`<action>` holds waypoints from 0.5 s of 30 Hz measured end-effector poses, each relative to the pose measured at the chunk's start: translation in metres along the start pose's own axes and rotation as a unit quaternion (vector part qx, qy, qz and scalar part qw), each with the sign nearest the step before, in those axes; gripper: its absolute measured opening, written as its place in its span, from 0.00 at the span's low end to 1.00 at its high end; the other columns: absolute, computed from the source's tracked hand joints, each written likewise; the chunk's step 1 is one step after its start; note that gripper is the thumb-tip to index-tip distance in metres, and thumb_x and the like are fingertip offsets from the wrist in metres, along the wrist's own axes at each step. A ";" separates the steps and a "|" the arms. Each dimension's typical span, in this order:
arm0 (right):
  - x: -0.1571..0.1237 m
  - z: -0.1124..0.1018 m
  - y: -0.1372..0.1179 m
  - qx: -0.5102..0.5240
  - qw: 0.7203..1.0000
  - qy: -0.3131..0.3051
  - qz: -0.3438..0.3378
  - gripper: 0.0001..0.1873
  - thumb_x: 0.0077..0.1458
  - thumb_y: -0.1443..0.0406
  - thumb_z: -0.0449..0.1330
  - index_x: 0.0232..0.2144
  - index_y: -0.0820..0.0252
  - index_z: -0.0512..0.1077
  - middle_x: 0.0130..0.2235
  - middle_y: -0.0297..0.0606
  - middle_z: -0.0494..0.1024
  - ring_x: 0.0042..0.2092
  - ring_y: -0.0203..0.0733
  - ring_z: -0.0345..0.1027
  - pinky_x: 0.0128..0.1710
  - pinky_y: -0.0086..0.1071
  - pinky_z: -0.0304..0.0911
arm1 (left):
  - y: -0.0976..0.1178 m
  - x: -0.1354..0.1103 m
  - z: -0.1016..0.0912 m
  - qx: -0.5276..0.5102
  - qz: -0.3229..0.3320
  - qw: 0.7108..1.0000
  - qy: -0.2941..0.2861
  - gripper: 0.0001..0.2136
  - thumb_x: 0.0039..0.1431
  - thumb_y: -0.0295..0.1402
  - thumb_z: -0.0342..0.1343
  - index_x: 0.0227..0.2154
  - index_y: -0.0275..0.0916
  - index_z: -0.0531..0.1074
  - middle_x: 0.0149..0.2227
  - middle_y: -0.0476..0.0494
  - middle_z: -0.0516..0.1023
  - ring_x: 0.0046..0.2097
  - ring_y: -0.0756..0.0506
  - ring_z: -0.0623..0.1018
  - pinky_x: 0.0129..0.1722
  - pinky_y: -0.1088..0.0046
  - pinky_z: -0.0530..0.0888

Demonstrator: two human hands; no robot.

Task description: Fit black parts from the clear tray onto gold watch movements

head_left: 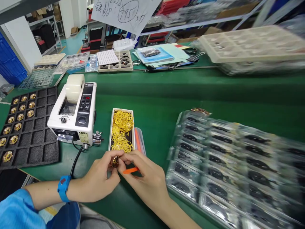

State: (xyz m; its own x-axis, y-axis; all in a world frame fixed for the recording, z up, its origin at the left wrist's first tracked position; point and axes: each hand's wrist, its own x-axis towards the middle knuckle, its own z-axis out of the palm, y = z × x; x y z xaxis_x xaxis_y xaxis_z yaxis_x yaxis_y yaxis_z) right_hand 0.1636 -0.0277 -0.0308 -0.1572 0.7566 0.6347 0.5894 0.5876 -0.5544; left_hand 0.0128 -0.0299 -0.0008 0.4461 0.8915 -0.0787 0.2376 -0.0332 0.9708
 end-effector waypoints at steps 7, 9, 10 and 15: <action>0.006 -0.020 -0.005 0.127 0.990 -0.017 0.056 0.09 0.56 0.72 0.56 0.26 0.56 0.64 0.24 0.28 0.66 0.23 0.31 0.61 0.21 0.23 0.56 | -0.015 0.004 -0.003 -0.078 0.000 0.996 0.043 0.23 0.54 0.20 0.48 0.53 0.40 0.65 0.48 0.40 0.76 0.54 0.41 0.74 0.51 0.65 0.73; 0.010 -0.027 0.004 0.106 0.987 -0.016 0.116 0.08 0.57 0.69 0.56 0.25 0.55 0.66 0.23 0.29 0.67 0.22 0.32 0.60 0.20 0.25 0.55 | -0.017 0.007 -0.005 -0.140 0.003 0.989 0.055 0.21 0.54 0.20 0.49 0.51 0.42 0.67 0.51 0.42 0.74 0.57 0.42 0.72 0.55 0.64 0.72; 0.012 -0.030 0.010 0.086 0.985 -0.026 0.145 0.09 0.57 0.67 0.56 0.24 0.56 0.66 0.22 0.29 0.67 0.22 0.33 0.59 0.20 0.26 0.54 | -0.017 0.008 -0.006 -0.162 -0.001 0.985 0.062 0.19 0.55 0.21 0.50 0.49 0.42 0.68 0.51 0.42 0.74 0.57 0.42 0.73 0.55 0.64 0.72; 0.016 -0.035 0.030 -0.018 0.970 -0.119 0.212 0.21 0.59 0.58 0.51 0.15 0.56 0.64 0.18 0.30 0.67 0.19 0.33 0.61 0.20 0.27 0.54 | -0.012 0.016 -0.013 -0.209 -0.056 0.973 0.085 0.14 0.52 0.27 0.58 0.43 0.39 0.70 0.42 0.42 0.78 0.49 0.42 0.78 0.49 0.65 0.74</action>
State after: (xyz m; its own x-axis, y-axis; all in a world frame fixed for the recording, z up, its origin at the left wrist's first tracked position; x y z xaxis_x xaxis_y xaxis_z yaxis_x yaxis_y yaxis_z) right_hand 0.2065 -0.0078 -0.0188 -0.0714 0.9753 0.2090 0.6675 0.2024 -0.7165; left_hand 0.0064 -0.0092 -0.0108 0.2808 0.9416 -0.1858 -0.1108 0.2241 0.9682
